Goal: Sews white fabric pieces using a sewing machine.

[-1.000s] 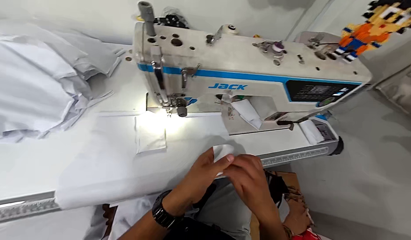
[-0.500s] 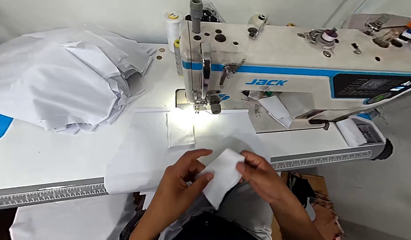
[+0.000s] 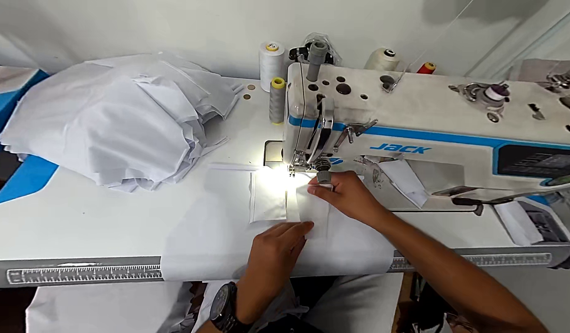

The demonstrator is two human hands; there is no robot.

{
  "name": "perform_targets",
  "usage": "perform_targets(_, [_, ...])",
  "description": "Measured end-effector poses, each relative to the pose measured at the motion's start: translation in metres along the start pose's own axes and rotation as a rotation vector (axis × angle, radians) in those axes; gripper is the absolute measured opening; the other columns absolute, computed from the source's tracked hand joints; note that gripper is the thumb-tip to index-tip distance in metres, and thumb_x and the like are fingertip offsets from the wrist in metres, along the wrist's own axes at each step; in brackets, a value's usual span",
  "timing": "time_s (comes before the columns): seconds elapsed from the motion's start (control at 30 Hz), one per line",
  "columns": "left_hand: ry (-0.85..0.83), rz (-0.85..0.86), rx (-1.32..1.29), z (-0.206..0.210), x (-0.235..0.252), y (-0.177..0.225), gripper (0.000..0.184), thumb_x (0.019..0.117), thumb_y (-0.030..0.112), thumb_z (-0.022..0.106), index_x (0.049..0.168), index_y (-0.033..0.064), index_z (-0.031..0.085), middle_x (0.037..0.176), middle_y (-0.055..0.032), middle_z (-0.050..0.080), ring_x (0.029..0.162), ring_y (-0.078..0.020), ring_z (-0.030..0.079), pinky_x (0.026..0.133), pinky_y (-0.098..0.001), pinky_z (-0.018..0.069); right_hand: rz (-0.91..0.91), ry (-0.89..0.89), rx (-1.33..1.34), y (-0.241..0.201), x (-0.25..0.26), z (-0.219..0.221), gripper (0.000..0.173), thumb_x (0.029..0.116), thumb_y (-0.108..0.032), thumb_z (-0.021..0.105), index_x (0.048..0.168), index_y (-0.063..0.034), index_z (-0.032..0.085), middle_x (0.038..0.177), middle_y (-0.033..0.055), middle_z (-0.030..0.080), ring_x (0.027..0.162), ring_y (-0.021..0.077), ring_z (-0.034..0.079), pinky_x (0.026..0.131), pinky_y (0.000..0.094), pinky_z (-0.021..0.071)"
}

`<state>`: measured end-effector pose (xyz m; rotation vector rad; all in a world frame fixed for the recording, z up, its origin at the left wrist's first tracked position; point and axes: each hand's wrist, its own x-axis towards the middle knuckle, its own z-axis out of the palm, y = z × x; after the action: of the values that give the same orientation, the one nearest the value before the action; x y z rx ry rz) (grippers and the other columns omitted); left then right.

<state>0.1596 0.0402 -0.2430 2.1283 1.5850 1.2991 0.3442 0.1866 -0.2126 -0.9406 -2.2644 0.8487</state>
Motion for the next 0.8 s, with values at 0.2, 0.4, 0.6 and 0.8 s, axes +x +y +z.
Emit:
perform_targets(0.2, [-0.095, 0.141, 0.326, 0.003, 0.009, -0.02, 0.018, 0.0991, 0.017, 0.061, 0.097, 0.0118, 0.078, 0.106, -0.0075, 0.071, 0.089, -0.0215, 0.068, 0.073, -0.0341, 0.0572, -0.024, -0.013, -0.265, 0.024, 0.024, 0.02, 0.024, 0.0972, -0.029, 0.066, 0.094, -0.0086, 0.078, 0.089, 0.0068, 0.075, 0.088, 0.0209, 0.071, 0.081, 0.0437, 0.0561])
perform_targets(0.4, [-0.134, 0.168, 0.378, -0.003, -0.004, -0.013, 0.021, 0.0992, 0.007, 0.056, 0.103, 0.01, 0.077, 0.113, -0.0035, 0.074, 0.102, -0.0191, 0.069, 0.084, -0.031, 0.0563, -0.062, 0.021, -0.285, 0.023, 0.01, 0.024, 0.02, 0.0969, -0.028, 0.064, 0.094, -0.0138, 0.078, 0.093, 0.0006, 0.074, 0.092, 0.015, 0.07, 0.083, 0.0361, 0.0564])
perform_targets(0.6, [-0.157, 0.163, 0.382, -0.003, 0.003, -0.013, 0.023, 0.0991, 0.005, 0.055, 0.104, 0.0079, 0.077, 0.112, -0.0049, 0.074, 0.099, -0.0188, 0.069, 0.082, -0.0295, 0.0563, -0.01, 0.048, -0.348, 0.026, 0.019, 0.03, 0.022, 0.0958, -0.028, 0.066, 0.088, -0.0112, 0.077, 0.081, 0.0044, 0.074, 0.08, 0.0189, 0.072, 0.07, 0.0424, 0.056])
perform_targets(0.8, [-0.151, 0.157, 0.368, -0.003, 0.001, -0.015, 0.024, 0.0993, 0.005, 0.054, 0.106, 0.007, 0.077, 0.114, -0.0063, 0.074, 0.101, -0.0196, 0.07, 0.083, -0.0295, 0.0569, 0.032, 0.077, -0.428, 0.024, 0.022, 0.032, 0.028, 0.095, -0.031, 0.068, 0.084, -0.0074, 0.077, 0.083, 0.0102, 0.075, 0.081, 0.0248, 0.073, 0.068, 0.0471, 0.0559])
